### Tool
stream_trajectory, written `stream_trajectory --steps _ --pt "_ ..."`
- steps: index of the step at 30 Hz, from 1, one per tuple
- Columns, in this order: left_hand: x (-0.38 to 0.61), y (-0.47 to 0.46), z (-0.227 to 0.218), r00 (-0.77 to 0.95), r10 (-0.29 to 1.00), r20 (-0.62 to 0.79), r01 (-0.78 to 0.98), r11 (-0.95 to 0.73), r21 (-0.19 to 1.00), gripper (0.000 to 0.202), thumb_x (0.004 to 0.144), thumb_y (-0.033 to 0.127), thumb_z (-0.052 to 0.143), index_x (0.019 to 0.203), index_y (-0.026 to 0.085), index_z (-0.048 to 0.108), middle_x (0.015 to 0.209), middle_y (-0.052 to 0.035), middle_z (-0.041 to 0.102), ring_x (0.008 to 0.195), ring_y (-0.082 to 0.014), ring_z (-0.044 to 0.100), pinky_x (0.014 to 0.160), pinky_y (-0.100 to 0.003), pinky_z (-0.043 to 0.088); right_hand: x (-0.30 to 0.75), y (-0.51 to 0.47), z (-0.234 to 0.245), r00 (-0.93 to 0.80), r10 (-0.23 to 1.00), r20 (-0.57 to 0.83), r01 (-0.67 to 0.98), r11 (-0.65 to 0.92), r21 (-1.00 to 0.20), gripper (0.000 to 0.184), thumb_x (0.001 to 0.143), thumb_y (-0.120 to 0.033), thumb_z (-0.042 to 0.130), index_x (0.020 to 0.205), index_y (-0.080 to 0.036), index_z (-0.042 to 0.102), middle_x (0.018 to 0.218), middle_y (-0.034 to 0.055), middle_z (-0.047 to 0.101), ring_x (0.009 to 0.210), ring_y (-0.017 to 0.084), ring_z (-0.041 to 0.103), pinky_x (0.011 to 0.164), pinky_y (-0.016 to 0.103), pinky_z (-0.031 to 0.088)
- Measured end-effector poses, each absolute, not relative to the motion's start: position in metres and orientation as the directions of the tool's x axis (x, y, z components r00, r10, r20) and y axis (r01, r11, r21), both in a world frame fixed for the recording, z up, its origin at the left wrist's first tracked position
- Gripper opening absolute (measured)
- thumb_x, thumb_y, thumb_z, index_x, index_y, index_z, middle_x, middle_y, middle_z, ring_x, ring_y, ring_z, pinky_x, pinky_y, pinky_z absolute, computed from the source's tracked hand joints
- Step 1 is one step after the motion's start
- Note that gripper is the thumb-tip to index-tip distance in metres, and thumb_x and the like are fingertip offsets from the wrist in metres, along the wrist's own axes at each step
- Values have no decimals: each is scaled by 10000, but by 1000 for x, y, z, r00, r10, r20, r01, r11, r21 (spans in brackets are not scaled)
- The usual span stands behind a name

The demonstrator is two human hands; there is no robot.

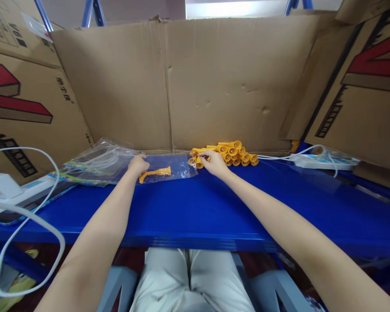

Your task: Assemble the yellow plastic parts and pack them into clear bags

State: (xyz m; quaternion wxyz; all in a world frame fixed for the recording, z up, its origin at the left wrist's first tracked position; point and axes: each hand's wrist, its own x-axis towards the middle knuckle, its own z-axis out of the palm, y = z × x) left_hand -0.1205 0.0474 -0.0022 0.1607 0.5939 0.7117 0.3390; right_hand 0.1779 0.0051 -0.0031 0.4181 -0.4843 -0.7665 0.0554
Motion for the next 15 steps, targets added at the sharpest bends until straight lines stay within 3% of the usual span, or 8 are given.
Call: stream_trajectory --steps 3,5,8,10,15 --pt "-124 46 -4 -369 890 267 838 194 511 625 577 135 686 1191 216 603 1112 -162 663 1057 -379 600 844 -480 477 182 11 2 -154 731 665 824 466 -322 357 833 -151 446 1143 -111 618 1155 132 616 1098 217 541 966 348 399" --pt "-121 42 -2 -377 893 246 849 227 477 645 593 159 678 1227 218 579 1178 -179 632 1085 -390 581 855 -504 465 181 15 6 -197 729 656 883 422 -204 407 838 -184 456 1222 -107 570 1269 152 549 1210 248 458 1031 389 333" --pt "-116 36 1 -379 904 201 851 254 460 659 619 183 675 1264 219 546 1228 -193 598 1140 -404 539 911 -551 411 175 20 11 -286 775 564 925 378 -49 430 856 -230 459 1270 -139 535 1380 137 467 1294 271 373 1106 494 176" --pt "-114 32 2 -376 909 180 855 265 445 669 638 185 668 1290 221 521 1253 -199 576 1166 -409 515 936 -568 379 170 23 14 -312 837 448 940 342 16 404 876 -260 440 1247 -151 554 1354 135 500 1268 280 410 1100 555 120" --pt "-108 22 3 -373 898 234 898 286 334 647 693 163 603 1327 181 475 1323 -220 496 1212 -412 463 970 -578 334 160 29 20 -218 954 208 976 211 57 343 889 -263 388 1061 -138 657 1153 141 644 1108 287 558 1023 525 248"
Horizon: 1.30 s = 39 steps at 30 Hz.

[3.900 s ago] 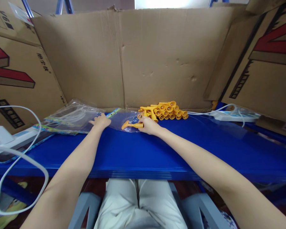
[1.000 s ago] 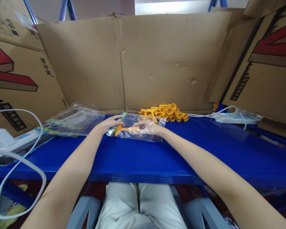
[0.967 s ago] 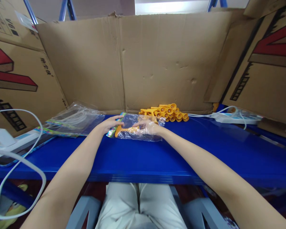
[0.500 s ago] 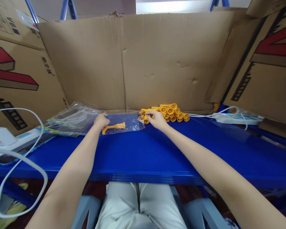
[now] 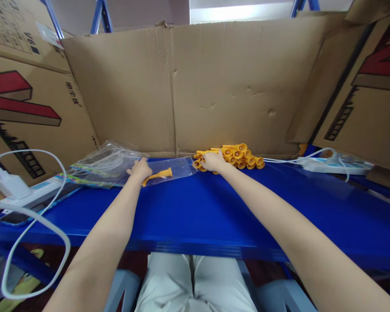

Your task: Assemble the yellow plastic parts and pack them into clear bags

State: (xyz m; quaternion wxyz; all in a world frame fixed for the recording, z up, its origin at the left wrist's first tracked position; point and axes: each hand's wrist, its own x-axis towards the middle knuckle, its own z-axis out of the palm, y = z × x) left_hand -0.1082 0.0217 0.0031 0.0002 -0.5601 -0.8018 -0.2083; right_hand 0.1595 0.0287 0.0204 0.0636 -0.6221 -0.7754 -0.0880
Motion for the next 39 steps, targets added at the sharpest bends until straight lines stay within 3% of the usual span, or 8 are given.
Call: stream_trajectory --steps 5,11,18,25,29,32,35,39 --pt "-99 23 -4 -223 898 380 965 150 213 572 788 267 523 1345 154 457 1425 -196 395 1352 -356 285 1079 -554 214 156 35 24 -128 978 165 990 135 -28 287 828 -217 459 1029 -199 663 1106 106 674 1074 259 590 948 432 336" --pt "-94 41 -21 -139 960 242 967 79 244 581 891 414 344 1412 163 395 1526 -140 251 1423 -309 116 1114 -510 164 150 39 23 -112 974 196 993 115 -2 308 785 -213 508 1049 -182 662 1134 127 662 1083 275 585 917 425 360" --pt "-99 49 -25 -56 991 122 979 30 204 605 911 393 268 1463 147 295 1536 -115 206 1426 -266 109 1129 -475 124 142 34 25 -114 966 233 993 102 63 366 786 -354 550 1076 -157 655 1105 143 671 1092 281 581 959 428 325" --pt "-99 52 -27 -14 990 143 976 -18 216 581 902 397 314 1439 181 356 1510 -93 286 1411 -253 190 1124 -417 176 144 33 26 -97 972 214 995 93 30 470 796 -480 528 1105 -148 651 1134 157 654 1100 293 576 924 412 382" --pt "-99 50 -25 27 989 146 966 -64 252 574 889 376 346 1429 183 375 1495 -78 321 1399 -240 234 1122 -392 190 154 32 32 -40 933 358 999 26 45 425 849 -370 496 1141 -93 632 1169 210 618 1107 293 569 890 376 413" --pt "-96 45 -20 60 992 114 954 -91 286 588 879 361 362 1433 164 366 1500 -73 309 1398 -221 242 1126 -346 186 162 26 38 38 954 297 998 -50 31 342 802 -226 551 1107 -110 656 1117 196 648 1035 286 613 808 353 463" --pt "-92 40 -15 41 996 82 953 -64 295 571 870 299 371 1426 171 379 1494 -75 317 1401 -239 232 1141 -427 105 168 15 35 74 978 194 996 -83 42 356 770 -186 563 1108 -132 661 1126 180 651 1036 303 616 782 382 486" --pt "-88 36 -11 37 998 49 956 -49 289 562 833 194 392 1393 207 435 1463 -77 369 1392 -281 253 1112 -557 39 174 3 16 64 986 155 998 -66 4 407 802 -251 530 1166 -100 632 1191 212 613 1065 322 604 800 395 491"
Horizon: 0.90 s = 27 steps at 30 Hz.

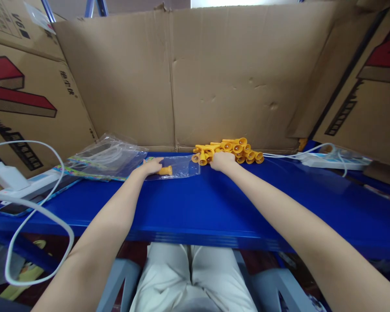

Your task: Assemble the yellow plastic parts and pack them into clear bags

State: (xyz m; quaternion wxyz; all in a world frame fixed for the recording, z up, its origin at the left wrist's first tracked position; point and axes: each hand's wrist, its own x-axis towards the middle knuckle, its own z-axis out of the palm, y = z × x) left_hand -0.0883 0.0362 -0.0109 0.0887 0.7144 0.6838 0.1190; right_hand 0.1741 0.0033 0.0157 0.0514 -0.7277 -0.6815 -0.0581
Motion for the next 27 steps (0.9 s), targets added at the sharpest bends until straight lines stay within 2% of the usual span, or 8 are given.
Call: stream_trajectory --steps 3,6,8,11,14,19,22,27 --pt "-89 36 -11 47 997 60 952 -63 301 586 769 159 449 1345 260 498 1419 -56 442 1370 -297 299 1113 -547 73 182 2 0 100 979 179 993 -88 -75 419 833 -307 485 1170 -102 627 1187 214 613 1068 309 606 817 378 489" --pt "-91 37 -12 48 997 60 945 -65 319 617 730 142 465 1336 251 511 1407 -53 458 1366 -297 308 1121 -525 86 193 6 -8 146 975 168 984 -126 -124 433 809 -317 512 1171 -106 619 1140 208 635 1071 309 604 823 370 487" --pt "-92 38 -13 72 995 62 939 -89 332 641 717 131 457 1351 217 497 1427 -56 425 1371 -272 302 1133 -465 122 200 8 -9 153 972 180 981 -127 -148 431 795 -325 529 1152 -103 624 1118 204 643 1070 313 603 818 363 487" --pt "-94 42 -15 131 989 67 928 -146 342 658 714 132 444 1371 158 469 1447 -61 392 1368 -213 313 1120 -318 213 208 9 -9 144 968 206 968 -94 -234 408 797 -371 530 1093 -114 642 1104 186 652 1044 315 612 796 360 488" --pt "-96 47 -17 157 986 62 931 -169 322 657 731 138 413 1387 102 434 1459 -77 368 1367 -182 312 1109 -261 229 211 10 -5 125 959 254 924 -19 -382 338 794 -382 542 998 -143 664 1027 141 679 956 288 637 763 347 486" --pt "-99 54 -23 170 981 98 923 -193 333 625 760 178 399 1378 88 440 1453 -89 375 1357 -189 333 1112 -274 239 211 7 6 -24 935 354 795 233 -561 241 785 -326 552 851 -131 675 792 71 676 740 197 623 697 311 470" --pt "-100 56 -25 167 978 122 911 -200 360 584 799 226 383 1365 98 458 1440 -94 395 1345 -192 356 1105 -287 260 210 1 17 -168 934 316 746 330 -578 212 755 -303 580 798 -122 681 707 38 640 639 154 566 644 296 445" --pt "-100 56 -28 143 980 137 909 -185 374 552 852 276 331 1358 98 463 1445 -93 391 1344 -180 357 1103 -278 257 207 -16 34 -333 915 228 757 403 -514 208 733 -327 634 788 -142 710 604 -8 557 552 109 468 570 269 383"
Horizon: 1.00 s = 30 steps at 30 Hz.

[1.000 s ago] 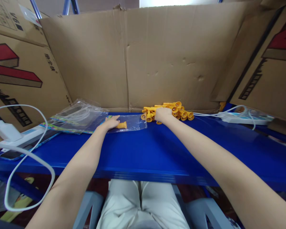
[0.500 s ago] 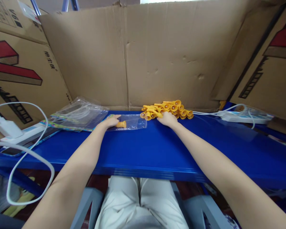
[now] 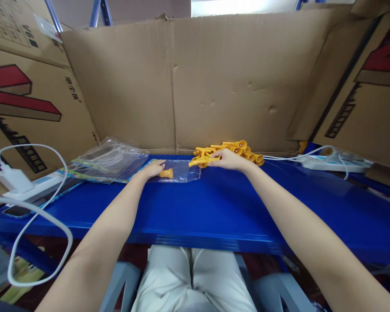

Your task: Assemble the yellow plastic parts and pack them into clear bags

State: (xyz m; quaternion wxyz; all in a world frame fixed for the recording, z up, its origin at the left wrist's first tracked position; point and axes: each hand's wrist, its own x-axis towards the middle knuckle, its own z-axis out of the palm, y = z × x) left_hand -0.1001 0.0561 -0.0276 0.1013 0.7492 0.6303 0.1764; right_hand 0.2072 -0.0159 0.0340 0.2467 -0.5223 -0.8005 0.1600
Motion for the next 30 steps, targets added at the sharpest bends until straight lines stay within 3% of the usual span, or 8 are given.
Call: stream_trajectory --steps 8,13,18,20,23,26,30 --pt "-99 51 -22 149 983 105 913 -177 368 544 853 285 359 1358 114 465 1448 -97 388 1349 -184 347 1098 -269 250 202 -29 39 -441 897 -4 757 370 -538 281 706 -340 672 921 -175 745 667 20 601 536 96 450 465 230 331" --pt "-97 51 -22 150 982 114 922 -181 342 543 859 280 352 1354 89 466 1446 -113 388 1343 -185 359 1095 -264 251 207 -27 40 -502 861 -81 753 389 -530 406 673 -373 703 1043 -207 723 724 10 628 555 91 461 501 228 360" --pt "-97 48 -22 132 980 151 934 -174 311 506 868 289 356 1327 138 507 1423 -87 440 1333 -184 378 1089 -271 270 219 -26 45 -511 842 -172 773 363 -521 484 668 -409 701 1121 -240 689 768 5 653 555 84 466 507 223 352" --pt "-96 45 -20 116 976 186 941 -168 294 494 884 309 344 1320 149 511 1432 -90 432 1349 -199 353 1108 -321 250 223 -26 48 -489 850 -197 793 340 -505 476 675 -412 692 1117 -238 689 763 7 650 535 81 456 493 225 343" --pt "-89 35 -12 120 949 291 950 -194 244 487 910 363 317 1321 174 498 1465 -105 384 1379 -243 292 1127 -483 168 224 -25 49 -444 867 -227 839 314 -444 381 683 -394 681 1007 -198 718 711 7 624 491 75 438 468 230 331" --pt "-70 17 -1 261 889 376 922 -345 178 480 911 405 325 1308 191 489 1483 -109 356 1395 -262 251 1104 -582 122 220 -22 45 -407 891 -203 854 292 -430 291 683 -358 686 884 -150 703 673 14 602 496 87 475 474 231 365" --pt "-32 -12 9 434 798 418 858 -508 79 480 863 491 411 1207 178 531 1476 -122 365 1393 -304 238 1087 -635 88 213 -20 36 -389 915 -109 842 305 -445 214 702 -298 668 845 -140 667 576 0 568 501 111 512 500 236 407"
